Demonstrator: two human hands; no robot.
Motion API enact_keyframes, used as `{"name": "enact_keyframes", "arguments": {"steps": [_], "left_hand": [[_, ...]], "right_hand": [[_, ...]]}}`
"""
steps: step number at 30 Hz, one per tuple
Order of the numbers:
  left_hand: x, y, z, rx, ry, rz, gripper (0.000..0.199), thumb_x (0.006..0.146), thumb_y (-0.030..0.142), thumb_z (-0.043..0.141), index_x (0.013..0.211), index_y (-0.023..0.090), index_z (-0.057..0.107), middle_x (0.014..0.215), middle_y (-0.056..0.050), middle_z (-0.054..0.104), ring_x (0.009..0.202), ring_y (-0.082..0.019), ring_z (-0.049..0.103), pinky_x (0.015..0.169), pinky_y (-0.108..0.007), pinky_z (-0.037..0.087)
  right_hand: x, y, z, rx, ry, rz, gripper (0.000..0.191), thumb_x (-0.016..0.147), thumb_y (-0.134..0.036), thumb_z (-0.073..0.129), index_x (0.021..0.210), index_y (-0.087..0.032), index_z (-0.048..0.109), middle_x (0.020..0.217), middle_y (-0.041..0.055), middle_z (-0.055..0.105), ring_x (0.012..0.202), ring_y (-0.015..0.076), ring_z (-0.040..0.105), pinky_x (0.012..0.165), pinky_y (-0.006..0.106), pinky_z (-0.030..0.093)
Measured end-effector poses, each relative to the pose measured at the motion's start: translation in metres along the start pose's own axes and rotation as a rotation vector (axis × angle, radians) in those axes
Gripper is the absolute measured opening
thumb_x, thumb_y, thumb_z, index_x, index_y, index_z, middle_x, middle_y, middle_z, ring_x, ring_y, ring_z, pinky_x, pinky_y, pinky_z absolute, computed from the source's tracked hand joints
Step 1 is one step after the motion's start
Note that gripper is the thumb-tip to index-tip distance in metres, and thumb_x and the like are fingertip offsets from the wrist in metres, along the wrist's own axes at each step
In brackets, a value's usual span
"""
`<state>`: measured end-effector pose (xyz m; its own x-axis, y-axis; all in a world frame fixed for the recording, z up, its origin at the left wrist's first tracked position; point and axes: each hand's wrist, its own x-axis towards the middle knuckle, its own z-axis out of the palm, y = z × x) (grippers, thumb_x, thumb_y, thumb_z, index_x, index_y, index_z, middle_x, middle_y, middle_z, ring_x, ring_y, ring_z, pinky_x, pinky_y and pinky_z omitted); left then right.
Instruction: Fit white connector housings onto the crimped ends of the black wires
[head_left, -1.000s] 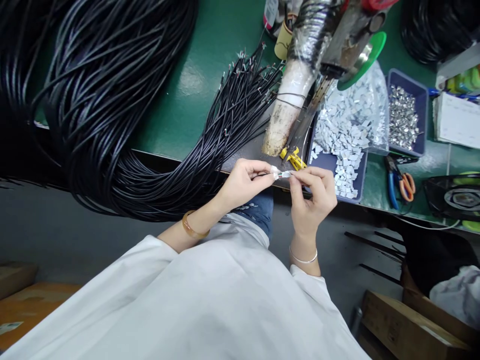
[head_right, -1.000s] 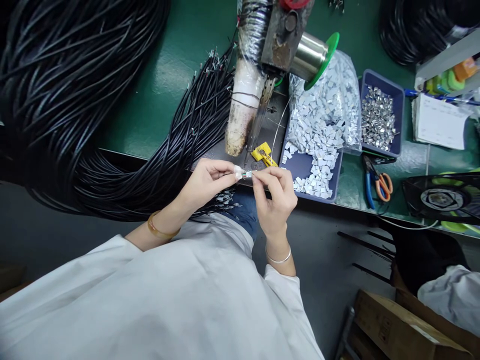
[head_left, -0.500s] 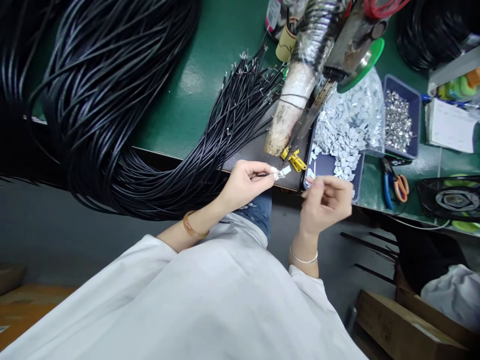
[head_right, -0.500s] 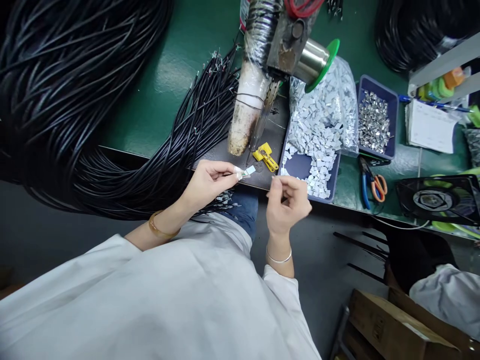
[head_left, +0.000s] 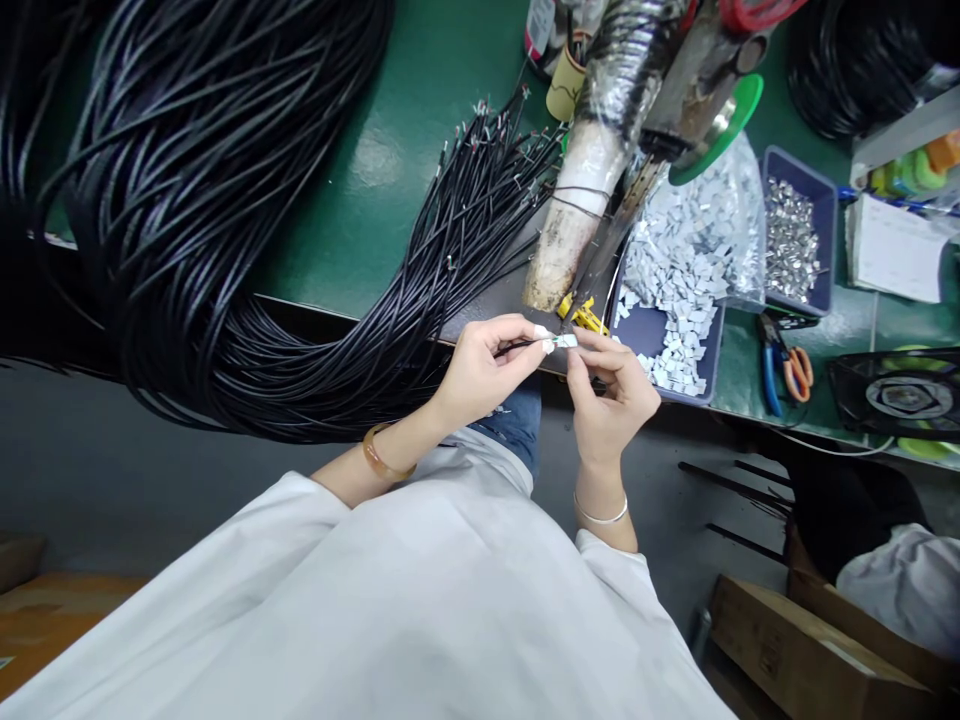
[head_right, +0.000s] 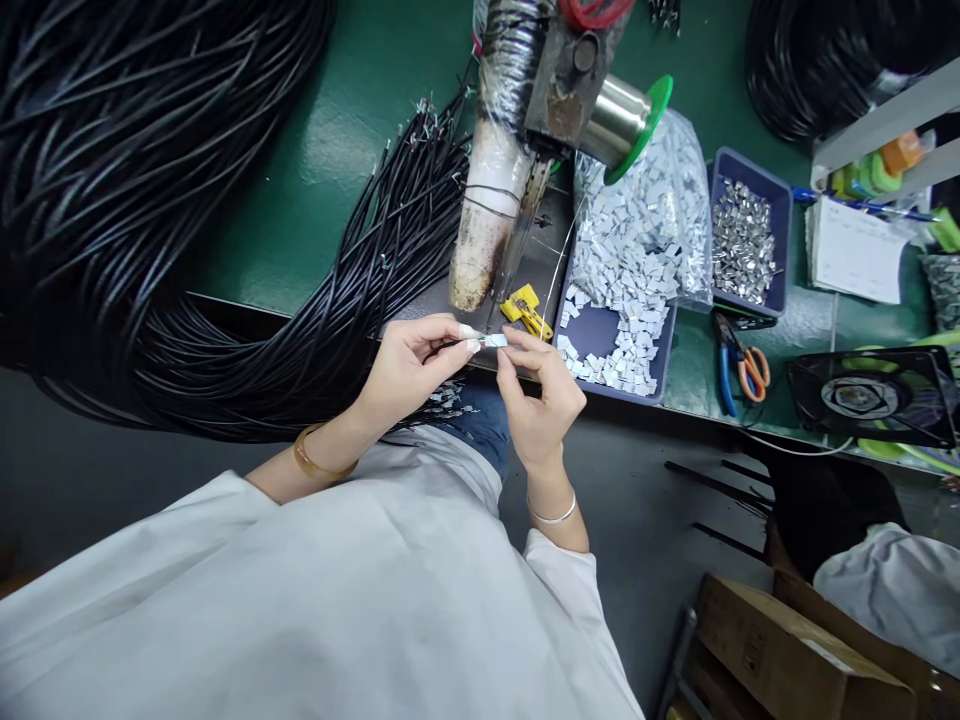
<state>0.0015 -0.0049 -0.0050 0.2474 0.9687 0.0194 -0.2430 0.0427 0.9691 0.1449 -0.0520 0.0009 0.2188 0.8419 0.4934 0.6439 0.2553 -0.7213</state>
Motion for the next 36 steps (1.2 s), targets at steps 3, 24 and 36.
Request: {"name": "enact_keyframes", "arguments": {"steps": [3,24,36], "left_hand": [[0.002,0.0,0.0,0.011,0.007,-0.025,0.009,0.073,0.022,0.073,0.075,0.013,0.073,0.066,0.0,0.057,0.059,-0.007,0.046,0.054,-0.02,0.036],[0.009,0.009,0.008,0.043,0.11,-0.087,0.004,0.067,0.018,0.07,0.066,0.014,0.068,0.056,0.003,0.055,0.054,-0.007,0.048,0.05,-0.018,0.037],[0.008,0.006,0.006,0.145,0.076,-0.065,0.008,0.07,0.019,0.067,0.07,0.012,0.069,0.056,0.003,0.051,0.049,-0.004,0.035,0.044,-0.017,0.025]], "right_hand": [[-0.001,0.001,0.002,-0.058,0.018,-0.1,0.004,0.087,-0.019,0.065,0.09,-0.022,0.066,0.102,0.0042,0.077,0.096,0.0177,0.075,0.074,0.03,0.063],[0.006,-0.002,0.007,-0.139,0.062,-0.196,0.009,0.085,-0.015,0.067,0.089,-0.023,0.066,0.107,0.0043,0.075,0.097,0.0181,0.073,0.07,0.03,0.062],[0.006,0.001,0.009,-0.145,0.068,-0.167,0.007,0.084,-0.017,0.069,0.085,-0.023,0.065,0.096,0.0016,0.075,0.091,0.0158,0.072,0.067,0.027,0.06]]}}
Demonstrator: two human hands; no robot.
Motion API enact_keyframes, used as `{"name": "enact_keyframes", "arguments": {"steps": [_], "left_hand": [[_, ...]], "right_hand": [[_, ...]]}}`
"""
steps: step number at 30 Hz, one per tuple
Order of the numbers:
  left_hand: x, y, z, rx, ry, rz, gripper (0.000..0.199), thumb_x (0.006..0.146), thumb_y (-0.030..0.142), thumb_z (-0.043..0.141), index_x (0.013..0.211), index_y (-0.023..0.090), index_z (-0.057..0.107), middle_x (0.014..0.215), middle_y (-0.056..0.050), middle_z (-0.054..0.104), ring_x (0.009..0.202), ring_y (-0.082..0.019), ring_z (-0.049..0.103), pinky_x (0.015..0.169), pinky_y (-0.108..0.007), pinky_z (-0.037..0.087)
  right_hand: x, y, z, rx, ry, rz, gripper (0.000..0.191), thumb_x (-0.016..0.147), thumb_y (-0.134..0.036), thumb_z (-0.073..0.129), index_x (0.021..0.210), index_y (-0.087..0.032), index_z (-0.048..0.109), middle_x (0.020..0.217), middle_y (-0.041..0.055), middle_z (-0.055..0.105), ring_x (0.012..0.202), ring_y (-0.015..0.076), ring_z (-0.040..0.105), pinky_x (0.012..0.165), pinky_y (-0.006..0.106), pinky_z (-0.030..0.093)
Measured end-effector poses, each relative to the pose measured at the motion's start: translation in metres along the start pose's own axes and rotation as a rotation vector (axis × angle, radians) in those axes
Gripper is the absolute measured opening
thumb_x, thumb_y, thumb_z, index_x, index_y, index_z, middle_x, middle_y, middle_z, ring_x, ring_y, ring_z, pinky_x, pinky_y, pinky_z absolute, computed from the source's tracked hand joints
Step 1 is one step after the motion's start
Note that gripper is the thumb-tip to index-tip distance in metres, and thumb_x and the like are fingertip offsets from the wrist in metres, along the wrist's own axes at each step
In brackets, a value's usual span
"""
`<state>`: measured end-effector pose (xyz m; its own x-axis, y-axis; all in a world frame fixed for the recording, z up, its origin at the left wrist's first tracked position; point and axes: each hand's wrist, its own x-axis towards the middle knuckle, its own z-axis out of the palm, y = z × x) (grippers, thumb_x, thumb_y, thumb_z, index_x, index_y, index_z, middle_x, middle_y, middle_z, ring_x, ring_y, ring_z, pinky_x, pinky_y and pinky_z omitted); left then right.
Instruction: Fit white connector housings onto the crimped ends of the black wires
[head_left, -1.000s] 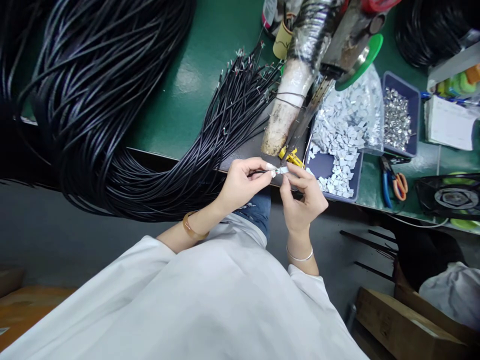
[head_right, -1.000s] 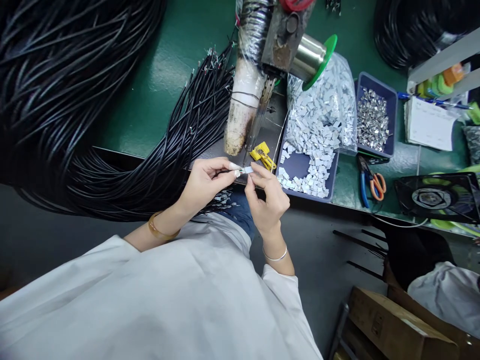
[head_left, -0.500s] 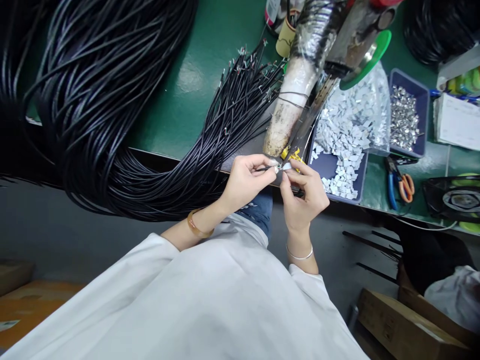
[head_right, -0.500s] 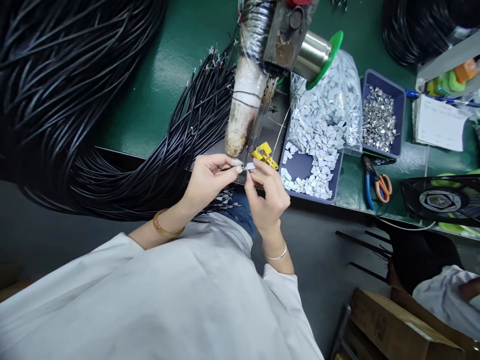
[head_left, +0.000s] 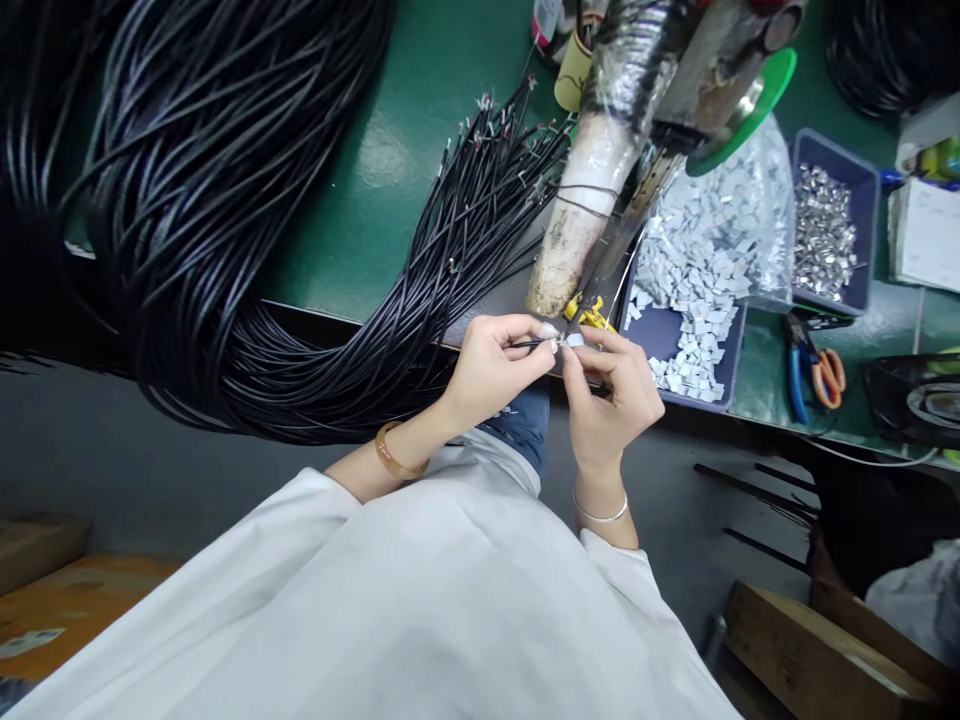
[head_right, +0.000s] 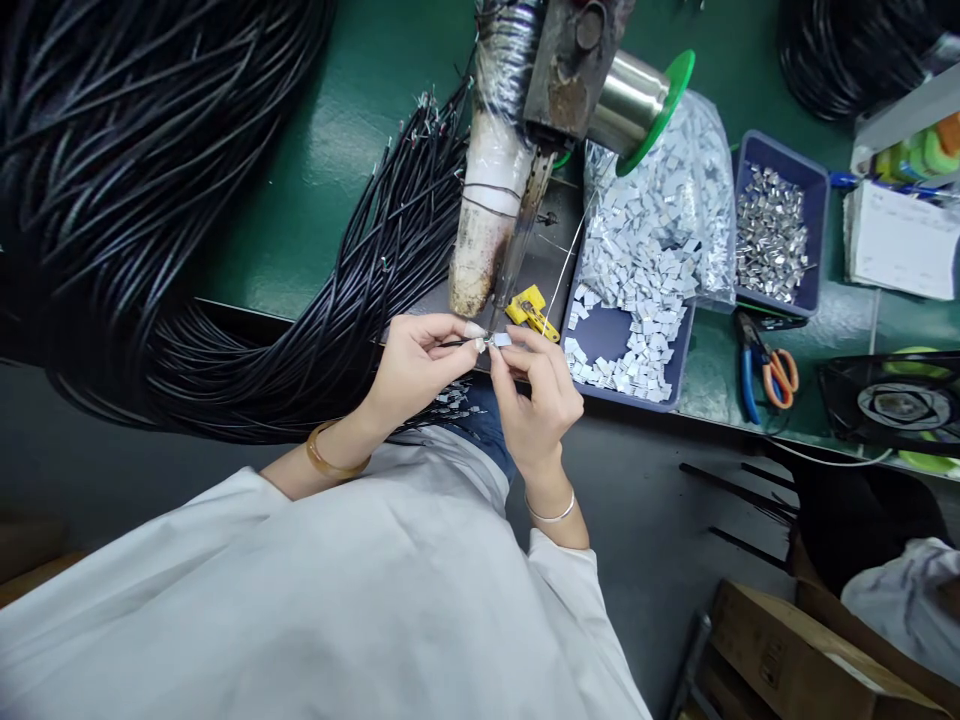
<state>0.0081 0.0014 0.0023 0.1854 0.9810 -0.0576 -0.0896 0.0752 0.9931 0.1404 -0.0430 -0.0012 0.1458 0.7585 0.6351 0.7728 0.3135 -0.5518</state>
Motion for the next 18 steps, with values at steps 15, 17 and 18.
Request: {"name": "enact_keyframes", "arguments": {"steps": [15,17,18], "left_hand": [[-0.008,-0.004,-0.008,0.124,-0.216,0.035,0.012,0.079,0.021,0.061,0.076,0.013,0.07,0.054,0.006,0.041,0.05,-0.005,0.027,0.047,-0.02,0.021],[-0.012,-0.002,-0.011,0.245,-0.363,0.1,0.013,0.08,0.02,0.061,0.078,0.014,0.072,0.05,0.007,0.04,0.049,-0.006,0.029,0.049,-0.021,0.024],[-0.014,-0.001,-0.013,0.321,-0.451,0.133,0.014,0.081,0.02,0.061,0.081,0.014,0.074,0.049,0.007,0.043,0.048,-0.006,0.032,0.05,-0.021,0.026]], "right_hand": [[0.011,0.003,-0.024,0.074,0.324,0.002,0.001,0.089,-0.025,0.065,0.088,-0.025,0.064,0.056,-0.0079,0.055,0.037,0.008,0.049,0.033,0.025,0.033],[0.022,0.003,-0.034,0.06,0.639,-0.172,0.007,0.086,-0.032,0.069,0.08,-0.029,0.067,0.053,-0.007,0.039,0.033,0.0071,0.027,0.031,0.031,0.02],[0.027,0.002,-0.039,0.064,0.751,-0.234,0.006,0.084,-0.035,0.07,0.08,-0.03,0.068,0.057,-0.0057,0.04,0.034,0.0066,0.02,0.03,0.033,0.017]]}}
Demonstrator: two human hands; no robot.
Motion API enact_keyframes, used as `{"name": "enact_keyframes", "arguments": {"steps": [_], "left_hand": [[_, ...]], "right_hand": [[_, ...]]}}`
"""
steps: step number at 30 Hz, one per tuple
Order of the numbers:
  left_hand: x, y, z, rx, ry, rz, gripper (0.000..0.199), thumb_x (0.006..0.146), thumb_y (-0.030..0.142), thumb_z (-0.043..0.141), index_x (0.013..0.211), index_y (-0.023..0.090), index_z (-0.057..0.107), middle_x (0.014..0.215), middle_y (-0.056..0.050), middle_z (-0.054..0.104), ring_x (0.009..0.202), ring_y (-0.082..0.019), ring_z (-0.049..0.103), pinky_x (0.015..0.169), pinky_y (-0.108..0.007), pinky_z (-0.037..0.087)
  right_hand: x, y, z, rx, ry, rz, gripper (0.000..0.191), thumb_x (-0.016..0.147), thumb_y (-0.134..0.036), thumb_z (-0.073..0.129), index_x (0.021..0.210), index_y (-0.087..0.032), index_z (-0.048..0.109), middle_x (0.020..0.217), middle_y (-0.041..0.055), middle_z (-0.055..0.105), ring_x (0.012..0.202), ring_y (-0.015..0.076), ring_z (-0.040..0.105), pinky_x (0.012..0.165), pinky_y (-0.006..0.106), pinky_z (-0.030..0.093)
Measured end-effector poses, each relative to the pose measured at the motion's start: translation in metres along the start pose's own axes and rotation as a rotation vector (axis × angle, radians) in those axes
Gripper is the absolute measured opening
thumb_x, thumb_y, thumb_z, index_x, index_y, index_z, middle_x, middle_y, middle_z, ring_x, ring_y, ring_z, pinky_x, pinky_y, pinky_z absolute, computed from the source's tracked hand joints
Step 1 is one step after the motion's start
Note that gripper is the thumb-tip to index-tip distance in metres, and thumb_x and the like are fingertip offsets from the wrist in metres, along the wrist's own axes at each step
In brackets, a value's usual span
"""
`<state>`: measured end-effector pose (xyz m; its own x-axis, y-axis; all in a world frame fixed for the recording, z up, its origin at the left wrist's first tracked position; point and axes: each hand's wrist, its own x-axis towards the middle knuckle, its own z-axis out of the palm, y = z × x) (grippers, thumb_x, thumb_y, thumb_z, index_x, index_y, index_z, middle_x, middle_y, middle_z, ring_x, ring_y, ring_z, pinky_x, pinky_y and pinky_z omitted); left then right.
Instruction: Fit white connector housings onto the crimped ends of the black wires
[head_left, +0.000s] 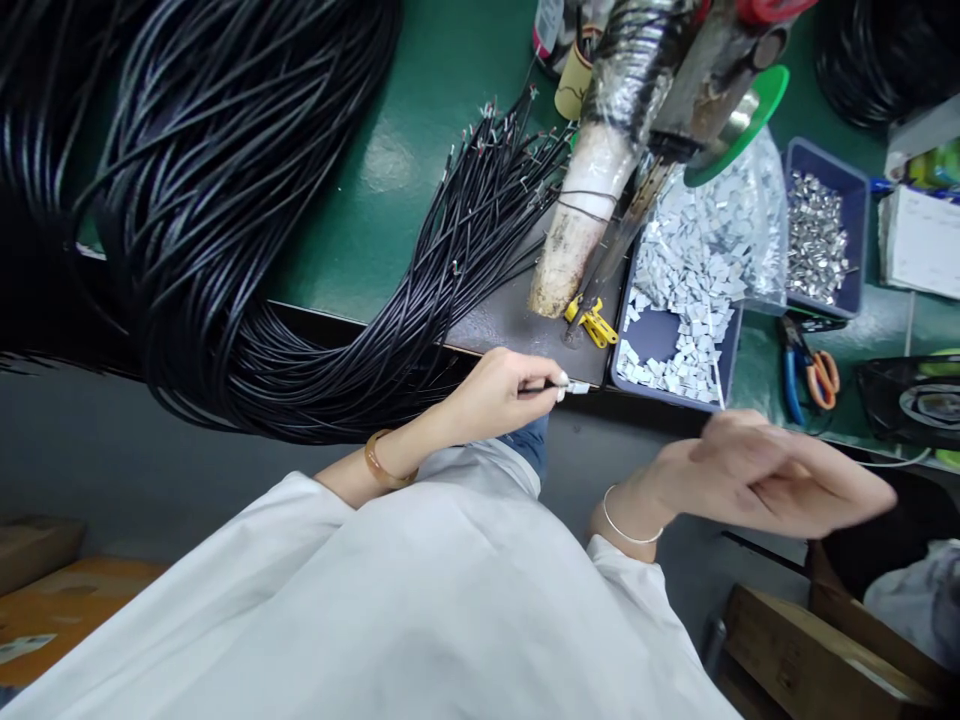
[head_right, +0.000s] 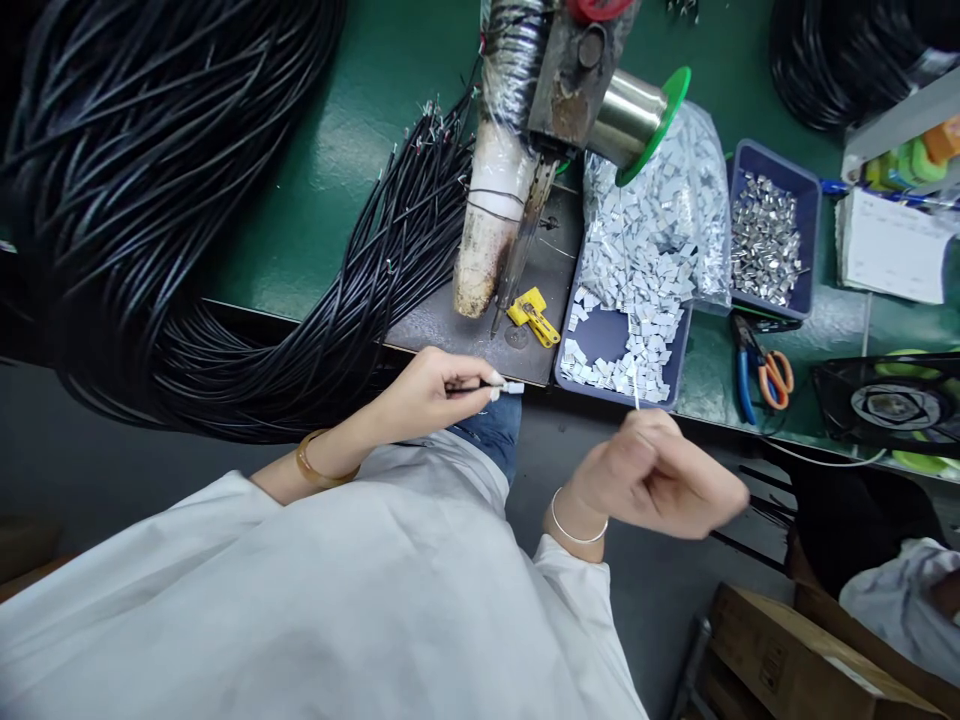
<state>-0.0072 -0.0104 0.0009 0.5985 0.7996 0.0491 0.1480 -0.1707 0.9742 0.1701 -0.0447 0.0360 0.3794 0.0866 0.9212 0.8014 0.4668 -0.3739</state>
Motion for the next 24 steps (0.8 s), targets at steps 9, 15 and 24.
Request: {"name": "enact_keyframes", "arguments": {"steps": [9,15,24], "left_hand": [[-0.014,-0.008,-0.032,0.217,0.493,0.093,0.021,0.086,0.03,0.066,0.1,0.017,0.074,0.1,-0.008,0.074,0.088,-0.019,0.068,0.078,-0.03,0.055],[-0.006,-0.017,-0.071,0.863,0.686,-0.022,0.021,0.084,0.03,0.069,0.102,0.02,0.069,0.109,-0.012,0.067,0.107,-0.032,0.057,0.092,-0.045,0.046],[-0.03,-0.017,-0.051,0.647,0.696,0.218,0.02,0.094,0.02,0.054,0.097,0.013,0.072,0.08,-0.006,0.069,0.072,-0.014,0.058,0.073,-0.028,0.046]], "right_hand": [[0.013,0.04,-0.045,-0.384,-0.93,0.55,0.011,0.086,-0.033,0.064,0.087,-0.021,0.062,0.071,-0.0013,0.067,0.061,0.015,0.066,0.065,0.031,0.053],[0.019,0.069,-0.04,-0.578,-1.267,0.469,0.01,0.079,-0.026,0.064,0.072,-0.022,0.059,0.077,0.0002,0.063,0.067,0.0148,0.057,0.07,0.031,0.043],[0.017,0.073,-0.014,-0.548,-1.333,0.394,0.009,0.068,-0.017,0.059,0.063,-0.021,0.052,0.067,-0.0027,0.055,0.065,0.0134,0.054,0.068,0.028,0.037]]}}
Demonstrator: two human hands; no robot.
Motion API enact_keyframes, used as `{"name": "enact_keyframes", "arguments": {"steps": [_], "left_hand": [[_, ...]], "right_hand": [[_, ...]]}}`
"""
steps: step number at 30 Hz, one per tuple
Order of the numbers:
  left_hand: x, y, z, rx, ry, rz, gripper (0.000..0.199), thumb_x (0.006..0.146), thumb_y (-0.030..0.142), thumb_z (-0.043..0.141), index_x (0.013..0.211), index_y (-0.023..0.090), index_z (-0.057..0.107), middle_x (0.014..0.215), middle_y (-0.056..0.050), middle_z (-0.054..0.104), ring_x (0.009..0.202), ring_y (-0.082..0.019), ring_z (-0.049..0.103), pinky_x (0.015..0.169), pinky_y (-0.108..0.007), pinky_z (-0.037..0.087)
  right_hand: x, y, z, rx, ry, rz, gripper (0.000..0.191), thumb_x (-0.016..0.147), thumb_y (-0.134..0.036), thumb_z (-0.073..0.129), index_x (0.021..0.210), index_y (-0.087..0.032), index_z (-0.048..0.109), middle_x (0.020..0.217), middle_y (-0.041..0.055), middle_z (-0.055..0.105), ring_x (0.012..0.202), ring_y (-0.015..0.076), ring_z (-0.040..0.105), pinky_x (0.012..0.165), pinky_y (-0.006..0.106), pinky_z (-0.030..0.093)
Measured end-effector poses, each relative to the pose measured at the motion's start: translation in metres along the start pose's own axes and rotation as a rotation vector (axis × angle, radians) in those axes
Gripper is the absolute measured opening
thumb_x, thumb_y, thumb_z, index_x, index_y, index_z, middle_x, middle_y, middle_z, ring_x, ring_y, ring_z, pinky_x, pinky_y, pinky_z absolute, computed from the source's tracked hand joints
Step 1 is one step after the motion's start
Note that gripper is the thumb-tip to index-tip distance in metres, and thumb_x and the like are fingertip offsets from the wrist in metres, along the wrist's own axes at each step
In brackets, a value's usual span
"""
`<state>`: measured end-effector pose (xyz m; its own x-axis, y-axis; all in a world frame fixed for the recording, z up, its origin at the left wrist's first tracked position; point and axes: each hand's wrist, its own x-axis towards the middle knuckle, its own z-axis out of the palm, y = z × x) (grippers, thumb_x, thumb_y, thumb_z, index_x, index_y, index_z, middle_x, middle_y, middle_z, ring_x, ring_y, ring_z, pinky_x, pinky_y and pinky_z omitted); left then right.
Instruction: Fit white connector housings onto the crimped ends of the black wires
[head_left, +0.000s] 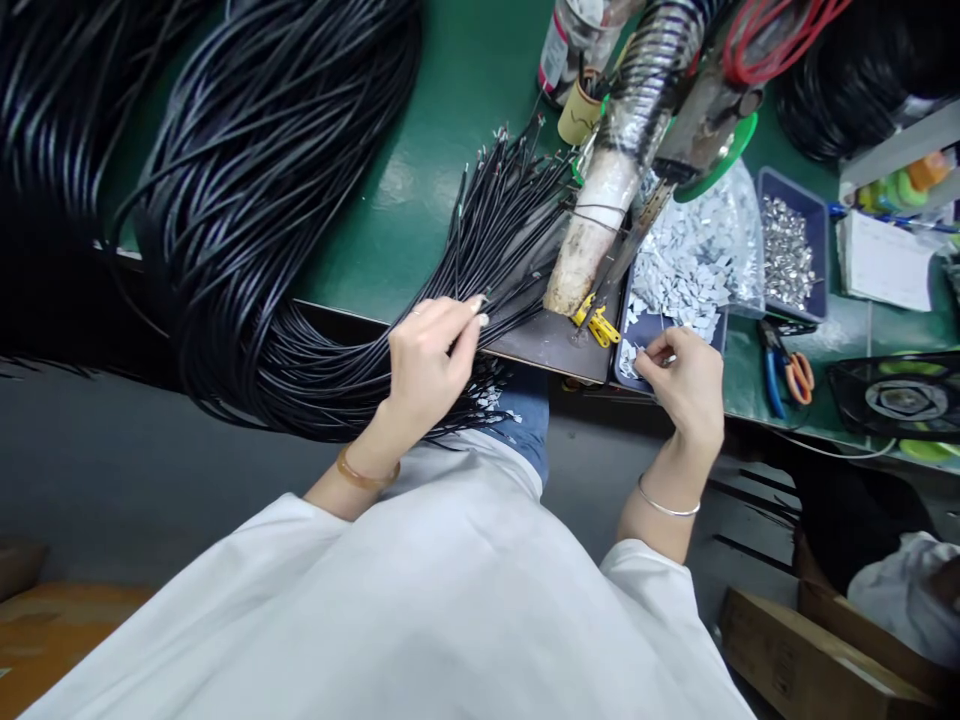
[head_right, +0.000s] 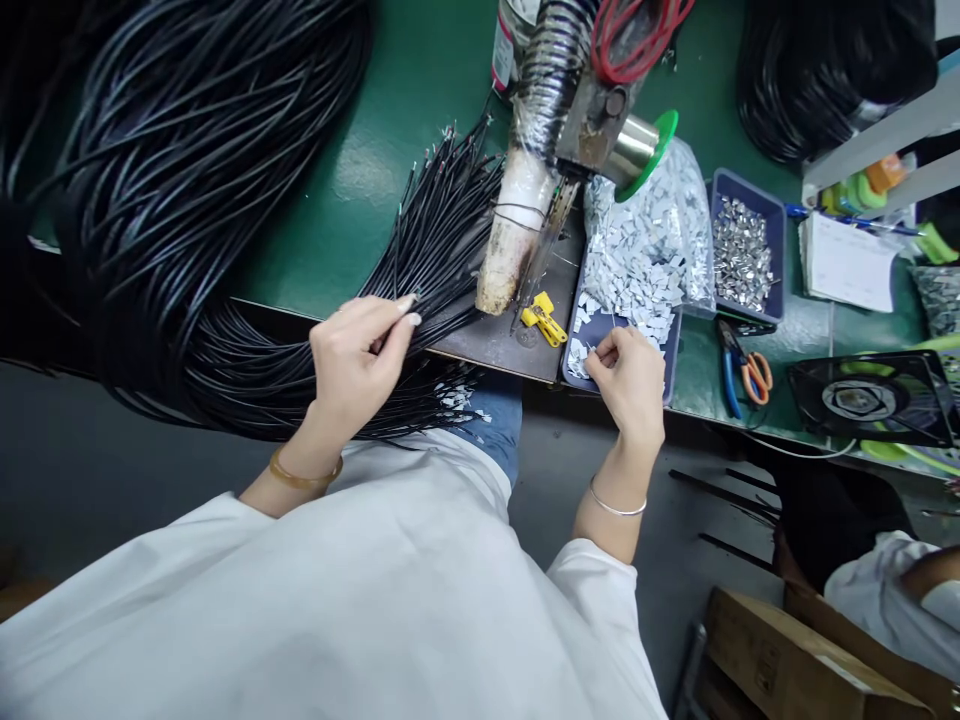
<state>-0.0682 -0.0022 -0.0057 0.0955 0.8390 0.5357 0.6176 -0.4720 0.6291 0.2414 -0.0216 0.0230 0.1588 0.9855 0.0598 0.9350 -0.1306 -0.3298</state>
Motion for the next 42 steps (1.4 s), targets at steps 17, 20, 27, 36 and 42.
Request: {"name": "enact_keyframes", "arguments": {"steps": [17,20,27,36,42], "left_hand": [[0.03,-0.019,-0.04,-1.025,0.121,-0.657,0.029,0.079,0.039,0.078,0.075,0.021,0.055,0.105,0.002,0.074,0.096,-0.014,0.07,0.07,-0.023,0.056],[0.028,-0.012,-0.037,-1.116,0.202,-0.55,0.022,0.08,0.035,0.078,0.082,0.022,0.061,0.093,0.004,0.073,0.064,-0.005,0.062,0.047,-0.018,0.043],[0.012,0.048,0.001,-1.294,-0.676,-0.557,0.019,0.085,0.032,0.07,0.091,0.015,0.066,0.058,0.002,0.063,0.04,-0.003,0.042,0.037,-0.019,0.029],[-0.006,0.054,0.047,-1.218,-0.548,-0.754,0.034,0.079,0.042,0.075,0.091,0.014,0.06,0.048,0.005,0.057,0.037,-0.003,0.036,0.039,-0.019,0.022],[-0.002,0.054,0.045,-1.233,-0.519,-0.697,0.036,0.072,0.045,0.081,0.076,0.014,0.062,0.053,0.003,0.057,0.04,-0.003,0.039,0.04,-0.021,0.023]], "right_hand": [[-0.006,0.0,0.011,-0.033,0.102,-0.036,0.009,0.074,-0.018,0.057,0.069,-0.022,0.051,0.069,-0.003,0.053,0.063,0.0132,0.049,0.064,0.029,0.033],[-0.006,0.002,0.014,-0.017,0.12,-0.036,0.011,0.074,-0.016,0.059,0.068,-0.022,0.05,0.069,-0.0037,0.054,0.062,0.012,0.049,0.064,0.028,0.034],[-0.019,-0.024,0.007,0.289,0.398,-0.018,0.013,0.079,-0.019,0.064,0.07,-0.021,0.055,0.071,-0.003,0.061,0.059,0.0102,0.05,0.059,0.027,0.04],[-0.058,-0.08,0.031,0.697,0.446,-0.068,0.008,0.087,-0.028,0.065,0.082,-0.023,0.063,0.091,0.0029,0.072,0.085,0.0169,0.072,0.072,0.033,0.06],[-0.05,-0.076,0.046,0.956,0.205,-0.033,0.006,0.086,-0.027,0.067,0.084,-0.024,0.071,0.095,0.0029,0.073,0.09,0.0155,0.07,0.075,0.031,0.061]]}}
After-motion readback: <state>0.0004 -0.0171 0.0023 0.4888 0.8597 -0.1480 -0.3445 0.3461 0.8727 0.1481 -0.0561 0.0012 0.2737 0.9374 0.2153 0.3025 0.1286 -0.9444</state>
